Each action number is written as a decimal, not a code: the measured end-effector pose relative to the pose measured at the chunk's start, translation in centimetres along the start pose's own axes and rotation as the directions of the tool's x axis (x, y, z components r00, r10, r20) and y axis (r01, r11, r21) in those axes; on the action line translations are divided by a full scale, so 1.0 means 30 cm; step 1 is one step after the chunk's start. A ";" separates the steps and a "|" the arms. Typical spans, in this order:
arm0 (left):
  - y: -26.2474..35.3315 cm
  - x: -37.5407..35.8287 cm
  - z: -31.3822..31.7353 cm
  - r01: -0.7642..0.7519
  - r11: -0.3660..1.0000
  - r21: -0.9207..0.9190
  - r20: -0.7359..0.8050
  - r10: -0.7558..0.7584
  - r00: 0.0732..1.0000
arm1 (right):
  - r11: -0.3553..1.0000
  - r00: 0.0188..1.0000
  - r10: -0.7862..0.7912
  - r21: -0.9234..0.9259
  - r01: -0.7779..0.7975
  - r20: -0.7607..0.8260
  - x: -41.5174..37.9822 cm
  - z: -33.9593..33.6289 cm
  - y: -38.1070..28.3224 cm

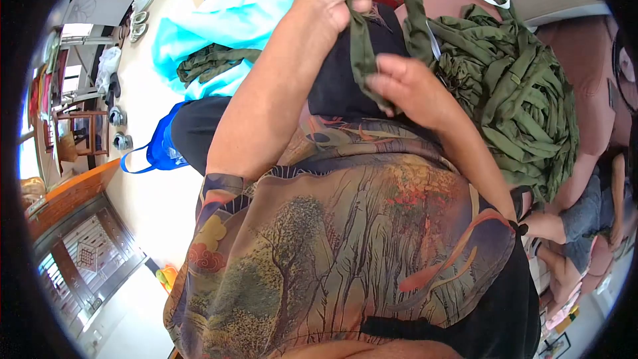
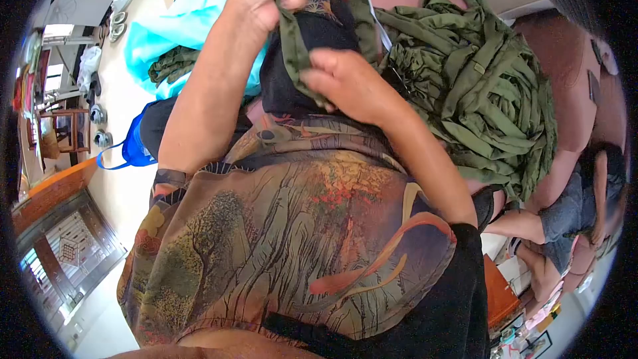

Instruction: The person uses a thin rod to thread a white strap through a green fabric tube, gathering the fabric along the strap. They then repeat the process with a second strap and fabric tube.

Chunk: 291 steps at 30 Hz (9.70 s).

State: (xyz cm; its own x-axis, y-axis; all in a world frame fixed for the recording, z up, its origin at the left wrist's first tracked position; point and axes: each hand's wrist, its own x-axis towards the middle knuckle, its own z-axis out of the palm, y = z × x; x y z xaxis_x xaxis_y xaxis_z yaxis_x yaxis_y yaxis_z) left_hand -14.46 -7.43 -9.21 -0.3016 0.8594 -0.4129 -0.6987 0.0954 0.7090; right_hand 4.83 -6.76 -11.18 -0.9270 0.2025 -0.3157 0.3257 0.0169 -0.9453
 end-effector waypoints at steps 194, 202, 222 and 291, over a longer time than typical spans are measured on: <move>-0.282 -0.180 -0.168 -0.538 0.584 0.608 0.003 0.676 0.737 | 0.970 0.898 -0.193 0.060 0.234 -0.396 -0.086 0.007 0.158; -0.198 -0.143 -0.225 -0.293 0.949 0.115 -0.063 0.301 0.951 | 0.985 0.963 -0.065 0.140 0.104 -0.261 -0.066 -0.042 0.066; -0.091 -0.209 -0.305 -0.448 0.878 -0.170 -0.110 0.435 0.894 | 0.982 0.972 -0.006 -0.184 -0.039 -0.234 -0.134 -0.076 -0.003; -0.033 -0.006 -0.184 -0.316 0.861 -0.399 -0.231 0.239 0.943 | 0.858 0.906 -0.229 -0.513 0.015 -0.356 -0.031 0.003 -0.085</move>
State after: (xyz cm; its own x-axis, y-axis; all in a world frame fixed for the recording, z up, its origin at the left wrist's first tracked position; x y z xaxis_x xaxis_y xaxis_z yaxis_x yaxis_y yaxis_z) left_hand -17.29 -10.45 -13.00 -0.6015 0.7171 -0.3521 -0.7650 -0.3900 0.5125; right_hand 4.86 -7.09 -8.49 -0.8479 0.5286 -0.0406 0.3611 0.5198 -0.7742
